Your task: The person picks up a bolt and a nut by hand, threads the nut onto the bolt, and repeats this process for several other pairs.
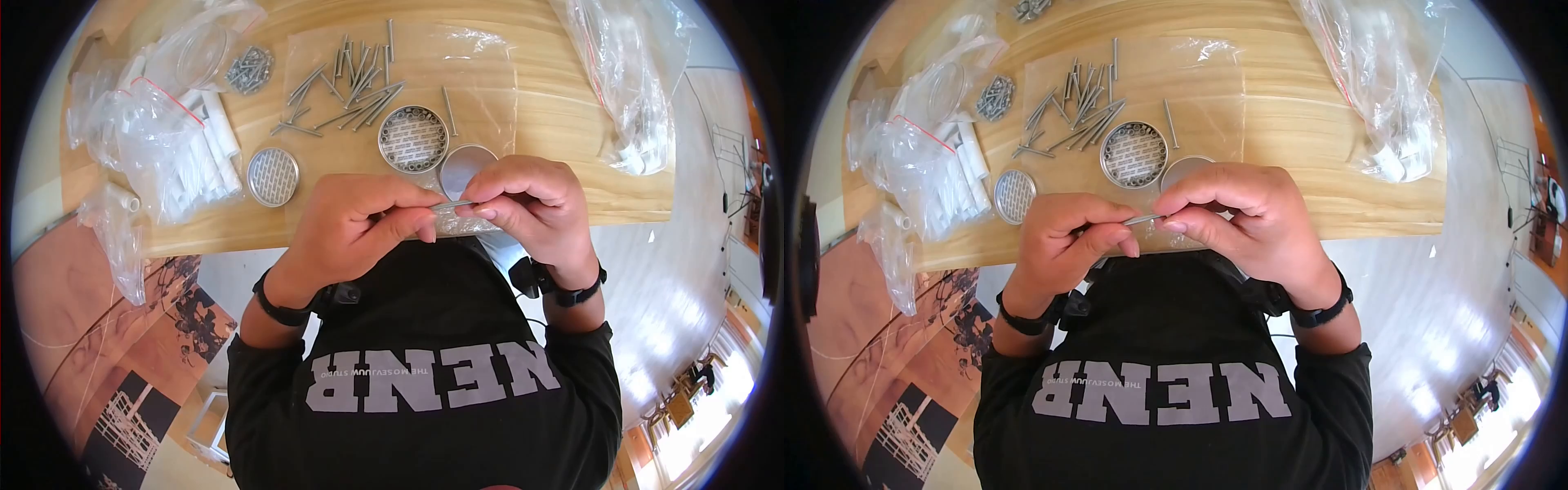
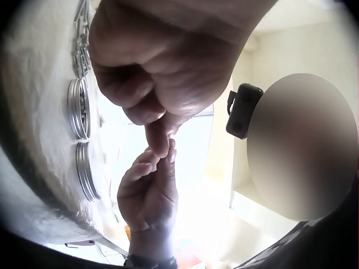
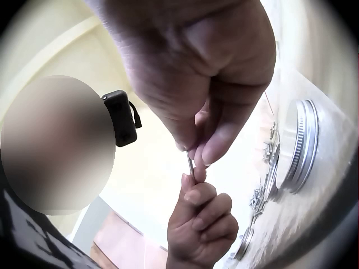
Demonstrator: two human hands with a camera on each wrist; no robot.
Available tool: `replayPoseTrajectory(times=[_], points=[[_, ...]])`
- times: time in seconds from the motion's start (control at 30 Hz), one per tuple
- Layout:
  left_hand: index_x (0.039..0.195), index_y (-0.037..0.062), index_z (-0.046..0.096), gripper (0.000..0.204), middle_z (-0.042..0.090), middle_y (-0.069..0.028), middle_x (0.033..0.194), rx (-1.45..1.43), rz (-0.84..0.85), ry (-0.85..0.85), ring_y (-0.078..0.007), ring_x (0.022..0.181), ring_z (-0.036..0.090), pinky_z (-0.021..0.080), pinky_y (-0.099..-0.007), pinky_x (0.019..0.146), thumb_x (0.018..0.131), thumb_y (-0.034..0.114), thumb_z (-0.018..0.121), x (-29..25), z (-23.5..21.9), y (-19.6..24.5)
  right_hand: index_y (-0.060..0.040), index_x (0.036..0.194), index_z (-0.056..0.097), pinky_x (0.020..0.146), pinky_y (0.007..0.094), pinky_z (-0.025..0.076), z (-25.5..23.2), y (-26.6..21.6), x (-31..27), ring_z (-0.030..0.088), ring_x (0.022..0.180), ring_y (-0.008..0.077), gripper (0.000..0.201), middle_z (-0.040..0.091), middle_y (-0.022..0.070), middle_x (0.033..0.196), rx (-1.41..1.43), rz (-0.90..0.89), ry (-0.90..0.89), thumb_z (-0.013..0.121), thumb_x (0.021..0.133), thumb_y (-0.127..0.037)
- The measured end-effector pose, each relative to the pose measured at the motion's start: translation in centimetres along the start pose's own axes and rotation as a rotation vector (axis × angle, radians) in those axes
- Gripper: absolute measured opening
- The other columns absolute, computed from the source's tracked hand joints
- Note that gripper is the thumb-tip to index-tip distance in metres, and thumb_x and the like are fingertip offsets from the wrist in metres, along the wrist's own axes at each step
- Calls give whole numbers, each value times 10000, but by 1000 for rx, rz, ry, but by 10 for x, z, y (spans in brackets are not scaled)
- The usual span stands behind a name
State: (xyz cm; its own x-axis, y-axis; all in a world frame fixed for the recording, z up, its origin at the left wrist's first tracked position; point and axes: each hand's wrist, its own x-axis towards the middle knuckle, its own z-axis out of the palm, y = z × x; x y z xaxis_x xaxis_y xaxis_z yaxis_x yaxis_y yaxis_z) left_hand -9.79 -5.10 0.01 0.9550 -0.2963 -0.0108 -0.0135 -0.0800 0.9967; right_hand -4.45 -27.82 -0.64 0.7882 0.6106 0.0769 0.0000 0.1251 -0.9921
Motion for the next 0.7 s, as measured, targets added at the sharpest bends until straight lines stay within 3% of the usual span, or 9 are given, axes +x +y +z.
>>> replayPoseTrajectory(times=[0.23, 0.53, 0.63, 0.7], points=[[1022, 4, 696, 139, 704, -69, 752, -89, -77, -28, -127, 691, 669, 509, -245, 637, 920, 82, 644, -1, -1, -1, -7, 956, 681, 664, 250, 518, 0, 1, 4, 667, 774, 137, 129, 697, 76, 868, -182, -95, -4, 725, 835, 10], [1023, 8, 698, 136, 708, -74, 759, -22, -24, 1, -138, 691, 675, 517, -251, 631, 904, 54, 651, -1, 1, -4, -17, 894, 669, 612, 246, 476, 13, 15, -6, 608, 692, 132, 130, 658, 51, 810, -117, -102, 198, 763, 832, -82], [1024, 13, 701, 140, 710, -73, 756, -1, -5, -23, -139, 695, 681, 520, -250, 632, 894, 45, 658, 0, 3, -3, -31, 880, 656, 575, 271, 436, 9, 15, -8, 559, 653, 132, 109, 606, 26, 756, -194, -98, 65, 702, 896, -129], [1024, 16, 703, 139, 710, -69, 751, 21, 24, 27, -132, 696, 681, 518, -246, 628, 894, 39, 657, 2, 6, -4, -22, 914, 636, 576, 285, 403, 13, 12, -6, 518, 637, 133, 347, 559, 28, 726, -220, -97, 59, 572, 978, -356]])
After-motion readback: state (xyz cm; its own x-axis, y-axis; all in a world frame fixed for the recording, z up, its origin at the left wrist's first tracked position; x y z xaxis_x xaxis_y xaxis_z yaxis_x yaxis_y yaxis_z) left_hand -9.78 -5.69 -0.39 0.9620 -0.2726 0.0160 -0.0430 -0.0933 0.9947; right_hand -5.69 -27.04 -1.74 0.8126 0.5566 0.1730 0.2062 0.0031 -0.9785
